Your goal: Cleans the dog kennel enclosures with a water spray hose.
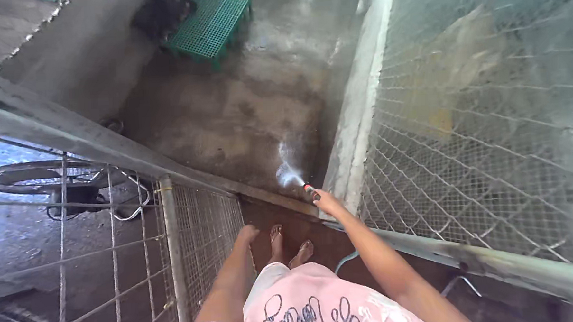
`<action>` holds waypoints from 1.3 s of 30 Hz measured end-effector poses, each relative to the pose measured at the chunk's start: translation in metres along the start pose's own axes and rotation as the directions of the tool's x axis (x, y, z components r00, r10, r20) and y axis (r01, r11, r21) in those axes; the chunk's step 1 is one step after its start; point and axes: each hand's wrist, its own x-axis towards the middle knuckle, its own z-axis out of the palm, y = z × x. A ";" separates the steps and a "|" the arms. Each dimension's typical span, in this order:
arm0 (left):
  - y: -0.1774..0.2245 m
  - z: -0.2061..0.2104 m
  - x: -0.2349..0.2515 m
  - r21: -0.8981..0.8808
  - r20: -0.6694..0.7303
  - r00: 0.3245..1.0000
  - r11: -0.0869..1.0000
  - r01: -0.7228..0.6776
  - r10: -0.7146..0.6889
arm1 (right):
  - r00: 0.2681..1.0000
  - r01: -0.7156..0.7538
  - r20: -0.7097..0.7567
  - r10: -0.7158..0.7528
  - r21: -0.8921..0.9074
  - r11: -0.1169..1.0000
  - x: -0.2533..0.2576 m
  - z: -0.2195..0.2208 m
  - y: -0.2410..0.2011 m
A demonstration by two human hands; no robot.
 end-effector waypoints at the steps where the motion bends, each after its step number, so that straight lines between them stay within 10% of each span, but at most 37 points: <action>1: -0.016 0.001 -0.004 0.026 0.023 0.999 0.999 0.045 -0.046 | 1.000 0.009 0.013 -0.009 -0.030 1.000 0.005 0.002 -0.008; 18: -0.038 -0.014 0.004 -0.233 0.015 0.999 0.972 -0.043 0.048 | 0.998 -0.027 0.058 0.036 -0.140 0.990 0.051 0.013 -0.046; 39: -0.087 0.021 -0.048 -0.483 -0.093 0.977 0.867 0.123 -0.190 | 0.972 0.030 0.213 0.096 -0.520 0.854 0.093 -0.055 -0.099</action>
